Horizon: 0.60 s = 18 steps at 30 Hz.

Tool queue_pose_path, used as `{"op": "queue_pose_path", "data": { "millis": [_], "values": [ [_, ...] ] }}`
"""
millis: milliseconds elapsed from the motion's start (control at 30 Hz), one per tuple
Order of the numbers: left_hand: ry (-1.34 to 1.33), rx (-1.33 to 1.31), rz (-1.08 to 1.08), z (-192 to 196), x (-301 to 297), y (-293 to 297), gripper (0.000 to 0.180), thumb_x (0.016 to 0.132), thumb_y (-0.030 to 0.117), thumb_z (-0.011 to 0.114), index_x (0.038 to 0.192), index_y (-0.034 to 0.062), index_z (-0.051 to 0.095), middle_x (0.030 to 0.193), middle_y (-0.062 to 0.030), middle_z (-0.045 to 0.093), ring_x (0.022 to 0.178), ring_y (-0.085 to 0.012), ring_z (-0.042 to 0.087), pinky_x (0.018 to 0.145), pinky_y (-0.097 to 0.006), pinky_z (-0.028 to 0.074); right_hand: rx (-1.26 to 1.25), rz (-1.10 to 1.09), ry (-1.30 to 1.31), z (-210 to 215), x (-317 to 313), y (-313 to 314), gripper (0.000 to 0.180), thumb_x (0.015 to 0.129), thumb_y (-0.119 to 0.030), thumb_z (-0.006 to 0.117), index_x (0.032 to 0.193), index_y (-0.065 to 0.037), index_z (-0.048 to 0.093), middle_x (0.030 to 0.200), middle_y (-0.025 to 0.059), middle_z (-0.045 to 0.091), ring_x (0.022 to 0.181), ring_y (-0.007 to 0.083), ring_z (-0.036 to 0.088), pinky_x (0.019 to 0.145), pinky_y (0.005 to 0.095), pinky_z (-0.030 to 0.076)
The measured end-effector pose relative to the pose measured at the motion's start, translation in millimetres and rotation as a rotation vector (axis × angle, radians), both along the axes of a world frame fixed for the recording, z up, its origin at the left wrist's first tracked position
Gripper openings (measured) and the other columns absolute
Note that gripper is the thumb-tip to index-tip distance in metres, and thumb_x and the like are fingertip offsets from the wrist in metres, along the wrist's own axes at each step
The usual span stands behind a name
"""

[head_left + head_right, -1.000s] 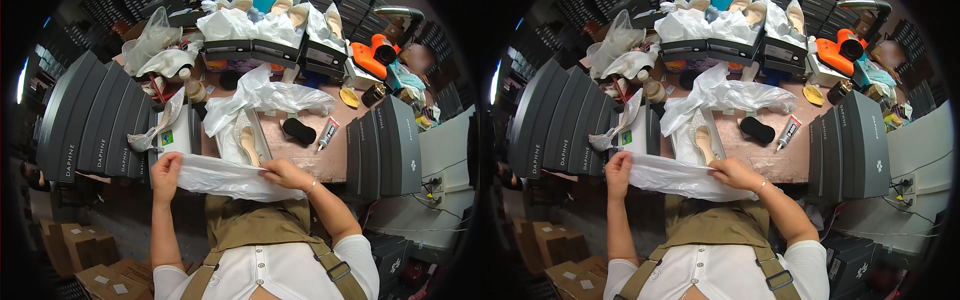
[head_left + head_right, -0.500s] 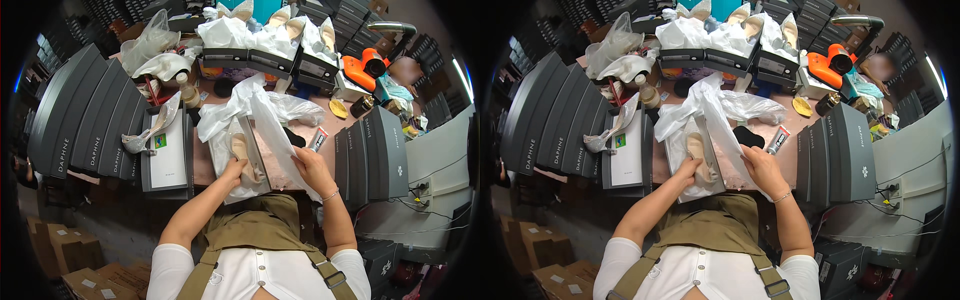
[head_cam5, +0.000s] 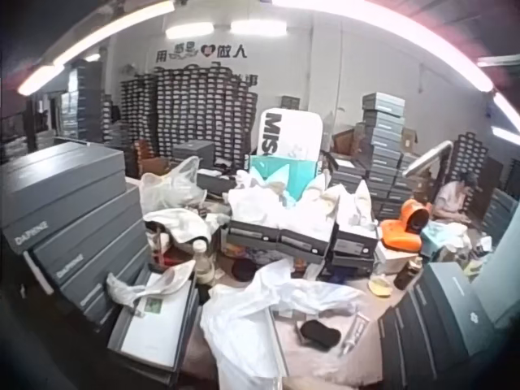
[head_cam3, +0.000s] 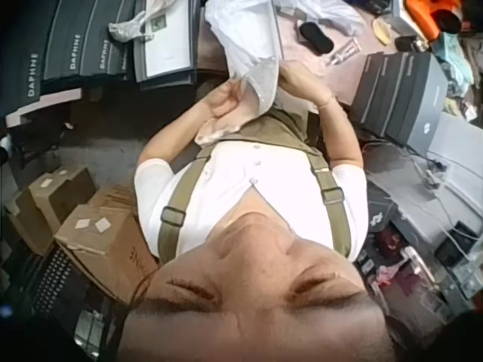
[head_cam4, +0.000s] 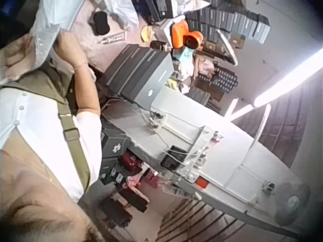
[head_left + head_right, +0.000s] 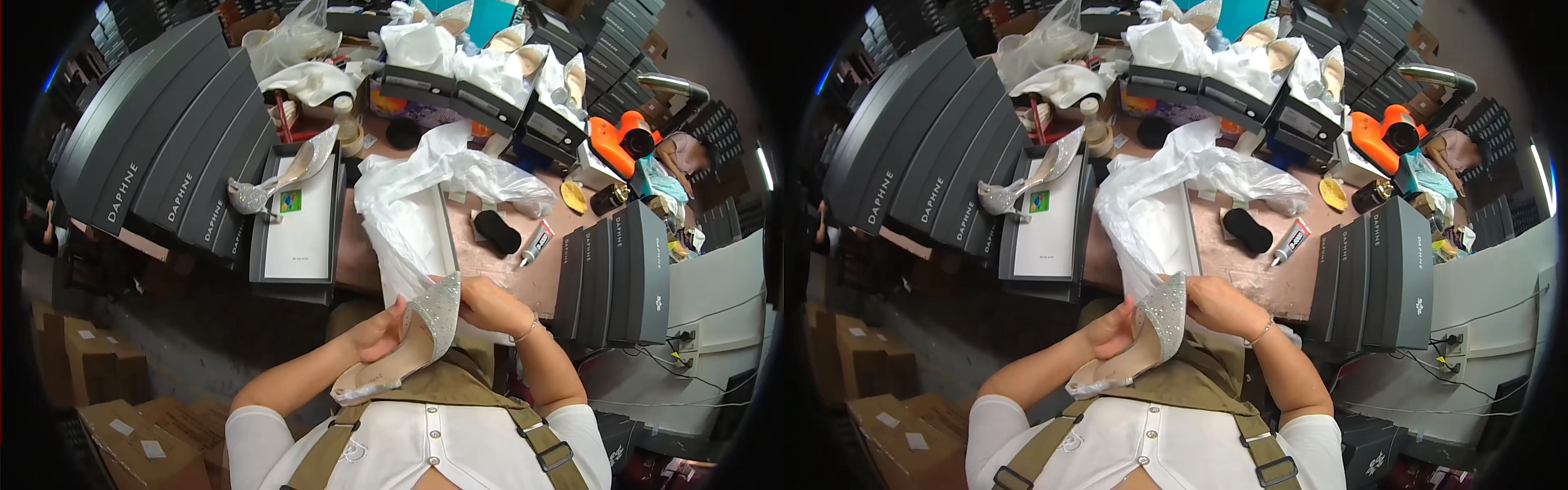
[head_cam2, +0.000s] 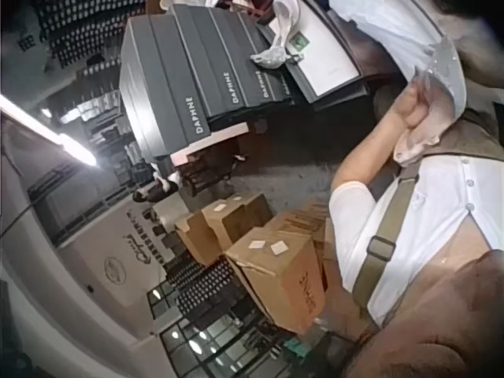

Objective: Packing pairs of high-heeled shoes into boxes with protective tissue paper.

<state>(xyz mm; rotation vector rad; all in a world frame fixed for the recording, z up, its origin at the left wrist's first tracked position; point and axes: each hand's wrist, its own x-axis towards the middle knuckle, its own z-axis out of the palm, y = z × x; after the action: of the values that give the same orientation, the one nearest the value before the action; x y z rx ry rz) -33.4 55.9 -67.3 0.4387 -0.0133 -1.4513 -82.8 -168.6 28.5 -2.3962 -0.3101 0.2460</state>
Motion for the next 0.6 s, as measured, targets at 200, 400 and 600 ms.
{"op": "queue_pose_path", "data": {
  "millis": [200, 400, 600],
  "values": [
    [0.143, 0.024, 0.226, -14.1, -10.4, -29.1, 0.066, 0.083, 0.033, 0.071, 0.134, 0.0046, 0.041, 0.127, -0.0111, 0.055, 0.118, -0.0234, 0.051, 0.102, -0.041, 0.041, 0.32, -0.102, 0.059, -17.8, -28.6, -12.0, 0.039, 0.08, -0.002, 0.058, 0.119, 0.0, 0.058, 0.092, 0.0238, 0.065, 0.083, 0.0394, 0.062, 0.073, 0.0381, 0.05],
    [-0.266, 0.244, 0.369, 5.5, -15.9, -33.5, 0.05, 0.085, 0.006, 0.065, 0.131, 0.0029, 0.044, 0.123, -0.0103, 0.056, 0.112, -0.0227, 0.055, 0.099, -0.039, 0.045, 0.271, -0.28, 0.157, -1.3, -30.1, -25.7, 0.027, 0.083, -0.006, 0.058, 0.109, 0.0, 0.061, 0.092, 0.024, 0.064, 0.083, 0.0407, 0.06, 0.072, 0.0387, 0.049],
    [0.018, 0.094, 0.154, 1.4, -17.1, -25.4, 0.059, 0.087, 0.008, 0.065, 0.139, 0.0023, 0.037, 0.129, -0.0111, 0.053, 0.117, -0.0218, 0.053, 0.103, -0.037, 0.042, 0.281, -0.277, 0.038, -9.4, -28.1, -25.5, 0.018, 0.081, -0.001, 0.059, 0.099, 0.002, 0.063, 0.089, 0.0192, 0.066, 0.078, 0.031, 0.064, 0.073, 0.0344, 0.049]
  ]
}}
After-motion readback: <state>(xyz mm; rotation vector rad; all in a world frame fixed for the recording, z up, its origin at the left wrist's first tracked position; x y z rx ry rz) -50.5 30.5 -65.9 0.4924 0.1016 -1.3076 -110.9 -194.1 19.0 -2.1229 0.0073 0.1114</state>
